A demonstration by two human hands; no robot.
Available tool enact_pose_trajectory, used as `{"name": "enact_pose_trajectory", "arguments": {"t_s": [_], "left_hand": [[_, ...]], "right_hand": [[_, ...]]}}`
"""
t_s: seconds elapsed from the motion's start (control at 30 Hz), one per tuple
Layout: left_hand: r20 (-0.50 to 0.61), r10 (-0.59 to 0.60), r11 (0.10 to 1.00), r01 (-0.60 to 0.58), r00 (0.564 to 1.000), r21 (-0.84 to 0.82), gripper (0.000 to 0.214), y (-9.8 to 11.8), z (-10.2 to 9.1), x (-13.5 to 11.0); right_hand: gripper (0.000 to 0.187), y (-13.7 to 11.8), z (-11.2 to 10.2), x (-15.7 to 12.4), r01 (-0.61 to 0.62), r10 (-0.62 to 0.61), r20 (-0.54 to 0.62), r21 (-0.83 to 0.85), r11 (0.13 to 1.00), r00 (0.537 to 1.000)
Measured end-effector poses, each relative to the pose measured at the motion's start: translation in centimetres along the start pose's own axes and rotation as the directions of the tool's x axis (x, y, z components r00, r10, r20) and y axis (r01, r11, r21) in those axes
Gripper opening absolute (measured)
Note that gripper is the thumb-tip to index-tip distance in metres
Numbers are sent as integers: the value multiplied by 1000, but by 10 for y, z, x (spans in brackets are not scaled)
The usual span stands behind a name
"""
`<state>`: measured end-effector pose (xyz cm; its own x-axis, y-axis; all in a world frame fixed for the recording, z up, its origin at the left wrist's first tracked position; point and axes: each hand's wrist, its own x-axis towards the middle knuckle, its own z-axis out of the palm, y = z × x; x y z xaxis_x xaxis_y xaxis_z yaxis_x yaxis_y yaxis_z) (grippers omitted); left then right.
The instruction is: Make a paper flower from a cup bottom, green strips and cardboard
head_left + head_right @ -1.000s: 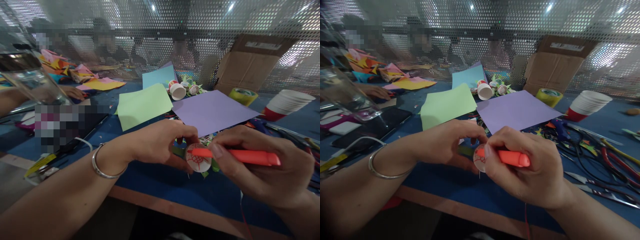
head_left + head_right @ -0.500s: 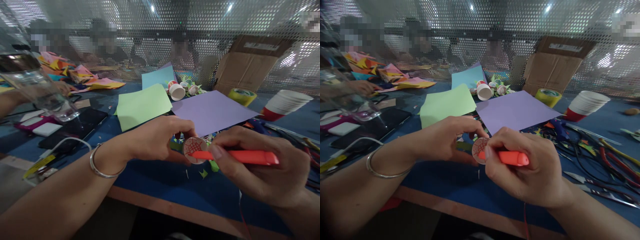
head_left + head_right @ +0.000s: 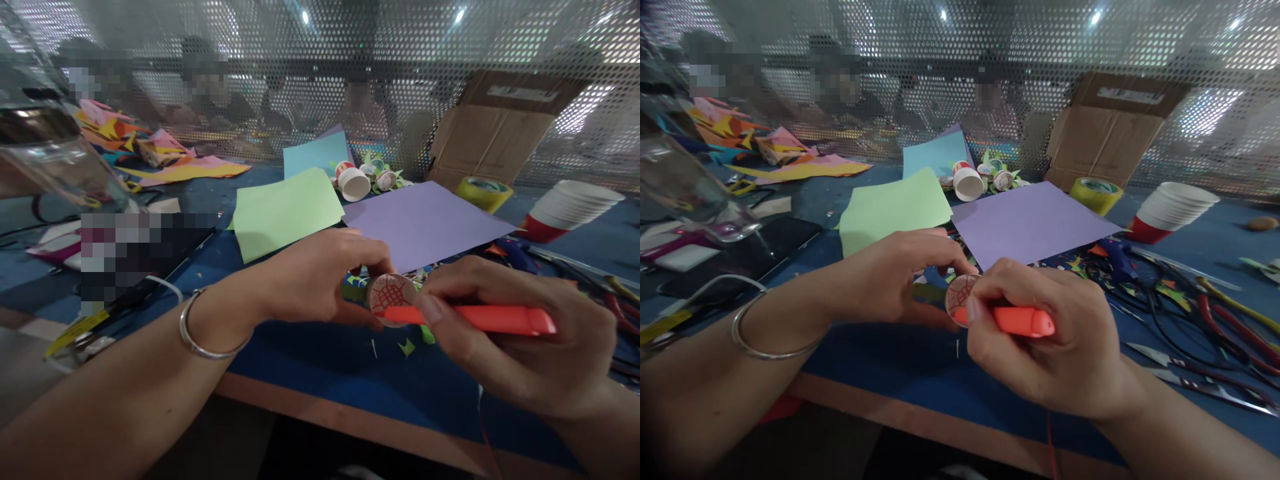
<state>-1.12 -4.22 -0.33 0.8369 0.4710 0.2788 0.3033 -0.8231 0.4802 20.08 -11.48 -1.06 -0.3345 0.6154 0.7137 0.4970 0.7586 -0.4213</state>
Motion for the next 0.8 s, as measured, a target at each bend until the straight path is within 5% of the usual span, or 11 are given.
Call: {"name": "enact_pose_trajectory", "arguments": {"t_s": [0.8], "left_hand": [[-31, 21, 996, -19, 999, 85, 40, -1, 0, 0]], "right_hand": [[14, 1, -3, -3, -53, 51, -20, -108, 993, 998]]}}
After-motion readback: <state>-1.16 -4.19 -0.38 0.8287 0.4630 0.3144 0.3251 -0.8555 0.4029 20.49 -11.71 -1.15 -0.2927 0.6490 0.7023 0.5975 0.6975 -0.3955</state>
